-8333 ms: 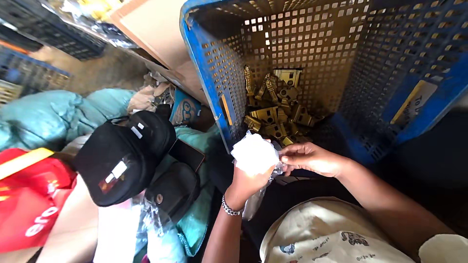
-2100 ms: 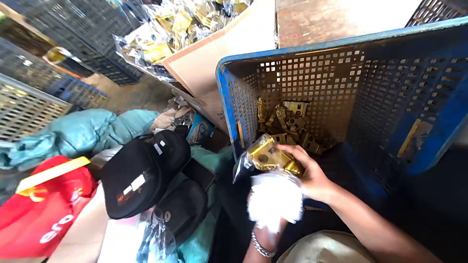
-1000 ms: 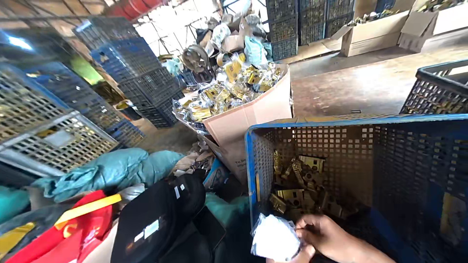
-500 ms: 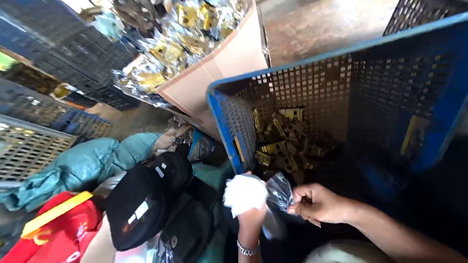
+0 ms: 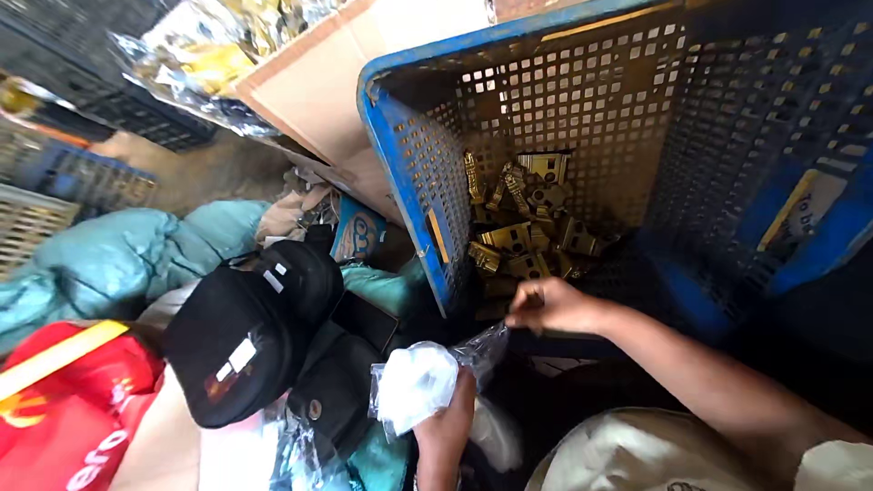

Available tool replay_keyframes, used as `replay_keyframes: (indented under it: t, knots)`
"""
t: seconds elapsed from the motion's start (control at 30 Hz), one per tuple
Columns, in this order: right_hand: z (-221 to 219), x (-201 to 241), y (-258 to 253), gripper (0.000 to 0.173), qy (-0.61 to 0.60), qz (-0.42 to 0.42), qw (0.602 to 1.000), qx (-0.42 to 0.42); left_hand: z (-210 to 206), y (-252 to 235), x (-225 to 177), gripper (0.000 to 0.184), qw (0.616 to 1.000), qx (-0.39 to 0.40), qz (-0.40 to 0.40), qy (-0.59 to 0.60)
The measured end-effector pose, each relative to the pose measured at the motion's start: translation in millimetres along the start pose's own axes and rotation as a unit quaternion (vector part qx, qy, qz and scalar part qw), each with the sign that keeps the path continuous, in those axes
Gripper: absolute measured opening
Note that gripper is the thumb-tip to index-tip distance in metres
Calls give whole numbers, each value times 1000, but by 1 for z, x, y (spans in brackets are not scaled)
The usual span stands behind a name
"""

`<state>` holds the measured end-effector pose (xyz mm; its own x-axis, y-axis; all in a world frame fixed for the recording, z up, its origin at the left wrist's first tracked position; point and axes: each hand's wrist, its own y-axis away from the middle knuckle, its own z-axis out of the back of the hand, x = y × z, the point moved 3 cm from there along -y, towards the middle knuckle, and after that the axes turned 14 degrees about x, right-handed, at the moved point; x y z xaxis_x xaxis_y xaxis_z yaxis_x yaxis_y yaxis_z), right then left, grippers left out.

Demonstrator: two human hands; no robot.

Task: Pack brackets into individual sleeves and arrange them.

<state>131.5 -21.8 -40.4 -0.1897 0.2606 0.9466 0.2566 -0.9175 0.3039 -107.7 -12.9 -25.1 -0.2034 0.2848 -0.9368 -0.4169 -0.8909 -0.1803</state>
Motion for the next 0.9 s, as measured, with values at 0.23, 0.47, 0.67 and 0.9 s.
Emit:
replay_keyframes:
  t: [0.23, 0.47, 0.67, 0.9]
  knots:
    - [16, -5, -124, 57, 308, -236, 917, 91, -10, -18, -17, 31, 994, -74, -59, 54]
    - [42, -17, -21, 44, -132, 38, 979, -149, 5, -25, -3, 33, 990, -107, 4, 92]
    - [48, 0, 36, 45, -250, 162, 952, -70, -42, -68, -12, 34, 991, -40, -55, 114]
    - [22, 16, 56, 52, -125, 121, 985, -9, -66, -61, -31, 42, 994, -5, 4, 114]
